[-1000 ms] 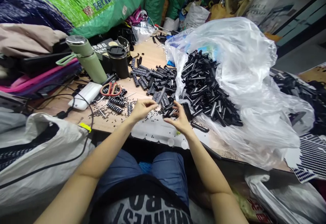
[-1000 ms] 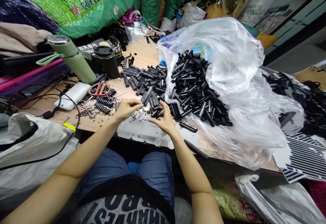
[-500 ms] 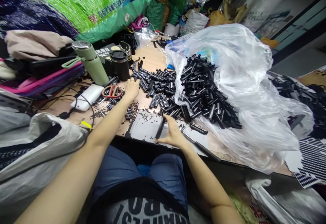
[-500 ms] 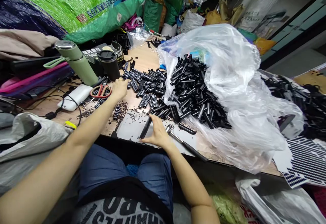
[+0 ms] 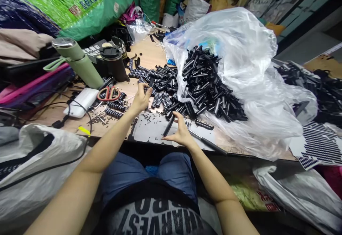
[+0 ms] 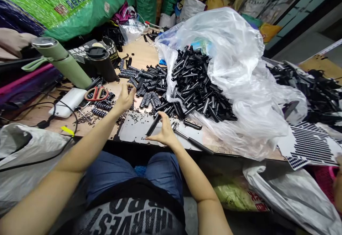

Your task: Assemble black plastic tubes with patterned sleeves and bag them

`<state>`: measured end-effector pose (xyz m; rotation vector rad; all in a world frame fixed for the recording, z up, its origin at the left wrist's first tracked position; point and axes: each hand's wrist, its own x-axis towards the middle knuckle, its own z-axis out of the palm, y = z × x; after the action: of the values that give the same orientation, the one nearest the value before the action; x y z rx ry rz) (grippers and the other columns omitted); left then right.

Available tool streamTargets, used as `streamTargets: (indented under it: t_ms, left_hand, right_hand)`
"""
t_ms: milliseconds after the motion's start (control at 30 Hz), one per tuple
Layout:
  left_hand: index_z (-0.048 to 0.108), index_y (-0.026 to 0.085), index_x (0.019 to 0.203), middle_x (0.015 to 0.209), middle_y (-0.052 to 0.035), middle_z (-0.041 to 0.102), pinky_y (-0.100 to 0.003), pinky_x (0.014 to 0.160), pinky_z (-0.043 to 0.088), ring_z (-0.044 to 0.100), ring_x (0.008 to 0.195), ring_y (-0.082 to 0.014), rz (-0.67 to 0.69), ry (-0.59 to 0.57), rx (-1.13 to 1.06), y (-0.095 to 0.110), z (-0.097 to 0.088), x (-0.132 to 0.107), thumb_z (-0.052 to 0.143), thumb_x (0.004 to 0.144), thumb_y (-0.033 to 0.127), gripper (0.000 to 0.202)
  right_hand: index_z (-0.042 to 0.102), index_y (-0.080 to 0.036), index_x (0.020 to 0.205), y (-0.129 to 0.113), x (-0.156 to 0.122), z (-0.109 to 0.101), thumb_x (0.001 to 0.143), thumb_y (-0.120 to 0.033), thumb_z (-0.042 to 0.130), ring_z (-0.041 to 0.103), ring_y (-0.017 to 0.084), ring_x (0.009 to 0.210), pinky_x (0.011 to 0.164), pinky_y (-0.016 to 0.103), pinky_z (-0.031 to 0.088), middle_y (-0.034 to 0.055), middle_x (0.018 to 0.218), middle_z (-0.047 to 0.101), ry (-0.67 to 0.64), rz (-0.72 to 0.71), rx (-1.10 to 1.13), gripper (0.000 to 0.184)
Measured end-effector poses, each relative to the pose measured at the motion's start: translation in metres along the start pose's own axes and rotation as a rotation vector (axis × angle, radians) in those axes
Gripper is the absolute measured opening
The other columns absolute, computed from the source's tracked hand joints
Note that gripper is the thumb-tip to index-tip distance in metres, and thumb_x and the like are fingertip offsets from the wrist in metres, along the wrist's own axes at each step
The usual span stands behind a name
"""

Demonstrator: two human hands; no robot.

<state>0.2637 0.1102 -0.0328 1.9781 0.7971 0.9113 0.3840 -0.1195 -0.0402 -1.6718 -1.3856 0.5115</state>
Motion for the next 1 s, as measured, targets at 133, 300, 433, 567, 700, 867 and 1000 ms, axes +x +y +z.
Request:
streamTargets:
  t_ms: [133,300,433,567,700,867,1000]
  left_hand:
    - [0.043,0.021,0.103,0.068,0.0036,0.049,-0.024,0.056,0.045,0.054,0.054,-0.0113,-0.200,-0.167,-0.384,0.015,0.038,-0.065,0.044,0.093,0.053,0.033]
    - [0.046,0.022,0.111,0.074,0.0038,0.050,-0.019,0.051,0.042,0.050,0.051,-0.0079,-0.289,-0.114,-0.567,0.011,0.058,-0.098,0.049,0.090,0.053,0.037]
    - [0.051,0.019,0.106,0.071,0.0034,0.050,-0.019,0.049,0.041,0.048,0.052,-0.0081,-0.302,-0.134,-0.590,0.015,0.056,-0.103,0.054,0.087,0.054,0.041]
    - [0.052,0.018,0.103,0.071,0.0036,0.050,-0.018,0.049,0.042,0.048,0.051,-0.0074,-0.312,-0.152,-0.651,0.022,0.053,-0.106,0.058,0.084,0.054,0.041]
    - [0.053,0.019,0.102,0.070,0.0039,0.050,-0.017,0.045,0.041,0.047,0.048,-0.0064,-0.347,-0.164,-0.672,0.027,0.053,-0.108,0.062,0.081,0.056,0.044]
    - [0.055,0.017,0.103,0.069,0.0031,0.052,-0.016,0.038,0.035,0.044,0.043,-0.0055,-0.415,-0.171,-0.753,0.039,0.050,-0.111,0.058,0.080,0.062,0.051]
    - [0.058,0.017,0.101,0.066,0.0033,0.053,-0.016,0.035,0.033,0.045,0.041,-0.0054,-0.431,-0.194,-0.817,0.051,0.046,-0.112,0.062,0.079,0.058,0.047]
  right_hand:
    - [0.028,-0.026,0.142,0.006,-0.004,-0.005,0.044,-0.061,0.085,0.037,0.031,0.135,0.108,0.049,0.040,0.0150,0.146,0.032,-0.030,0.094,0.325,0.118]
    - [0.027,-0.026,0.144,0.010,-0.017,-0.014,0.044,-0.086,0.065,0.035,0.032,0.138,0.109,0.051,0.035,0.0154,0.148,0.037,-0.181,0.146,0.807,0.122]
    - [0.019,-0.023,0.149,0.005,-0.023,-0.012,0.040,-0.097,0.049,0.034,0.031,0.139,0.110,0.050,0.034,0.0158,0.151,0.033,-0.151,0.163,0.840,0.135]
    - [0.015,-0.022,0.150,0.000,-0.023,-0.010,0.040,-0.099,0.044,0.036,0.031,0.137,0.109,0.050,0.034,0.0166,0.150,0.035,-0.130,0.159,0.803,0.137]
    - [0.019,-0.024,0.147,-0.002,-0.023,-0.009,0.042,-0.096,0.049,0.037,0.031,0.135,0.109,0.053,0.032,0.0155,0.145,0.040,-0.094,0.115,0.795,0.132]
    - [0.017,-0.024,0.146,0.002,-0.020,-0.008,0.039,-0.095,0.053,0.040,0.031,0.134,0.111,0.052,0.031,0.0164,0.145,0.040,-0.048,0.083,0.712,0.133]
    - [0.017,-0.026,0.143,0.004,-0.016,-0.011,0.035,-0.087,0.066,0.039,0.030,0.135,0.112,0.048,0.030,0.0163,0.144,0.039,-0.053,0.071,0.562,0.133]
